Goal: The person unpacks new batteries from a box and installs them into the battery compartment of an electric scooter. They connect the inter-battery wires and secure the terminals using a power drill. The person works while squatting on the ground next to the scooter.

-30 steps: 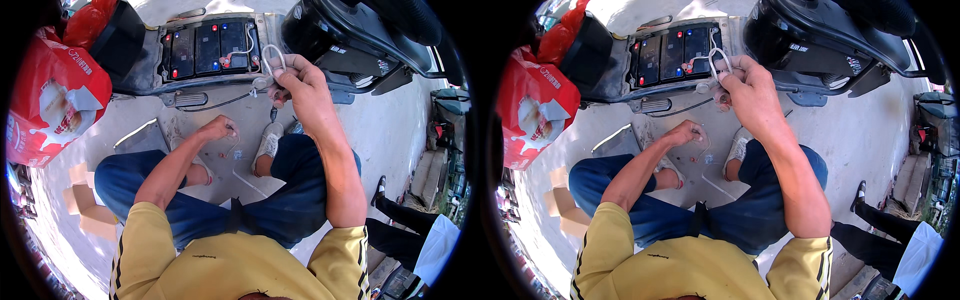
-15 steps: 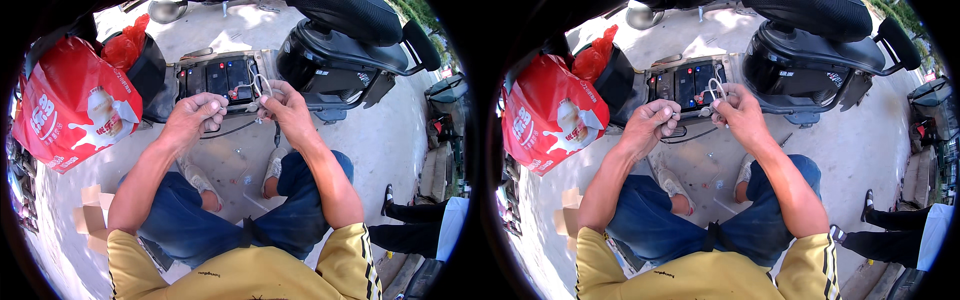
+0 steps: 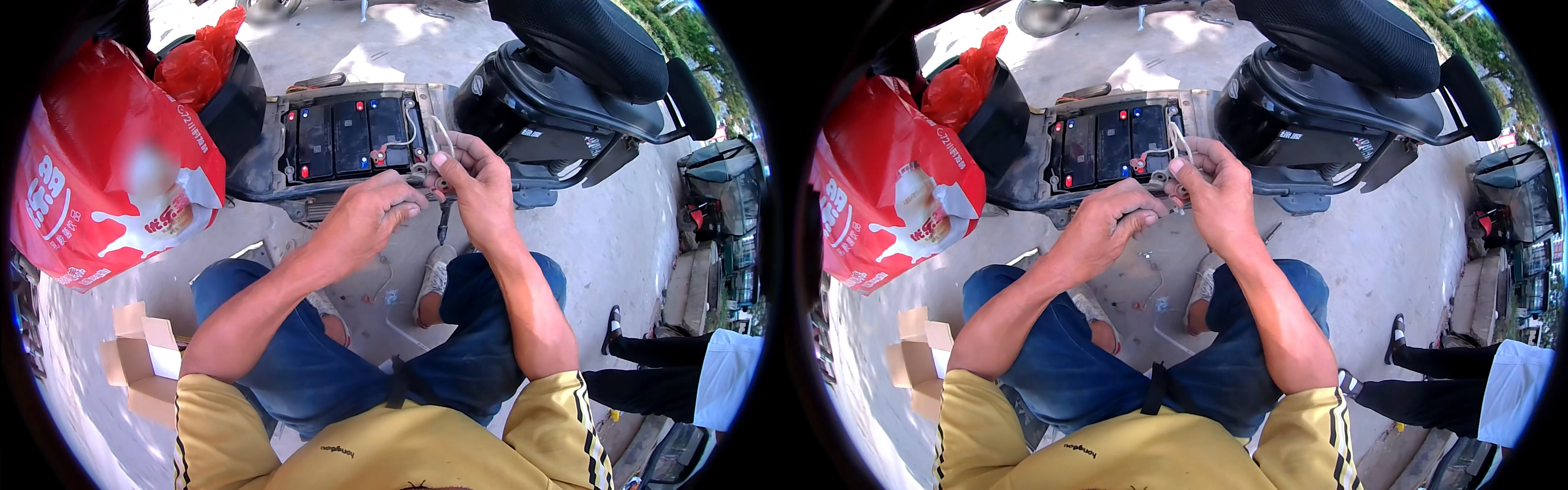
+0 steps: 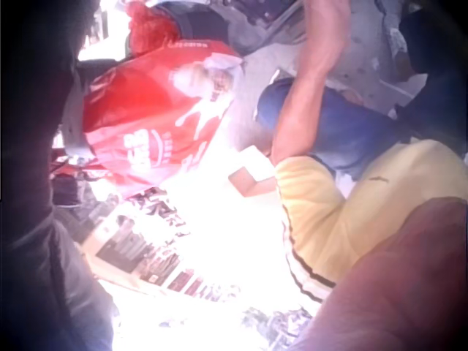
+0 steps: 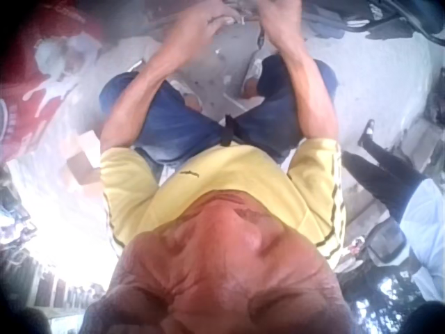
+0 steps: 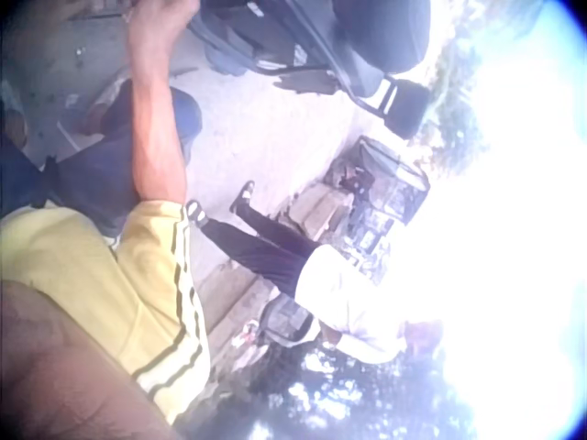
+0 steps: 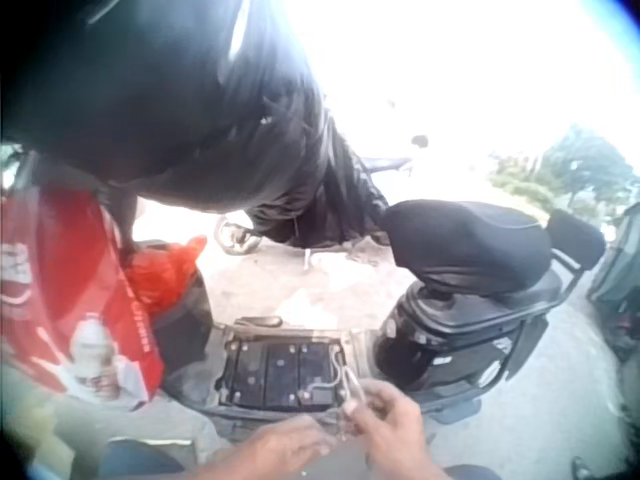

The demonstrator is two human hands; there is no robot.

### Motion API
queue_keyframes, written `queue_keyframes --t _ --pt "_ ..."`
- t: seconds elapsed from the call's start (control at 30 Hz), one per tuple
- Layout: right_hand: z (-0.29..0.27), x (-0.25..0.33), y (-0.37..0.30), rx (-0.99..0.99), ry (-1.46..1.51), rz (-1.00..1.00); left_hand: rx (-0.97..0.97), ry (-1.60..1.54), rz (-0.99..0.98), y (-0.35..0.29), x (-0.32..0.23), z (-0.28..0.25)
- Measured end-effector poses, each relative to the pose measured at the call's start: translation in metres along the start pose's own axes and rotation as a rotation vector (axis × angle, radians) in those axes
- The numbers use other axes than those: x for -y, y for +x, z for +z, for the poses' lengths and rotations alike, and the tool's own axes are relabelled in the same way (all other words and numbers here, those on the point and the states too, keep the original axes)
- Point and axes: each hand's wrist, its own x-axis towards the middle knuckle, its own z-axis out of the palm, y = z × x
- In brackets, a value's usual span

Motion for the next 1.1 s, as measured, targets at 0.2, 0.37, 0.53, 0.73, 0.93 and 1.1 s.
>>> queue_keyframes --t 0.2,0.37,0.53,0.73,0.93,1.1 --pt "0.001 -0.001 -0.006 0.053 -0.061 -0.040 -0.169 -0.428 -0.268 0.006 -0.002 -0.018" --pt "0.001 -0.004 -0.010 0.067 -0.077 -0.026 -0.213 -0.657 -0.333 0.016 0.001 -0.023" --pt "0.002 0.000 -0.014 0.077 -0.093 -0.045 -0.204 -0.579 -0.320 0.020 0.014 -0.020" --pt "0.006 -0.004 -0.019 0.018 -0.099 -0.135 -0.235 -0.046 -0.037 0.015 0.003 -0.001" --pt "0.003 -0.003 -0.018 -0.033 -0.092 -0.139 -0.287 0.301 0.233 0.011 0.000 0.003" --pt "0.010 0.003 -0.025 0.010 -0.224 -0.166 -0.325 0.203 0.159 0.017 -0.014 -0.011"
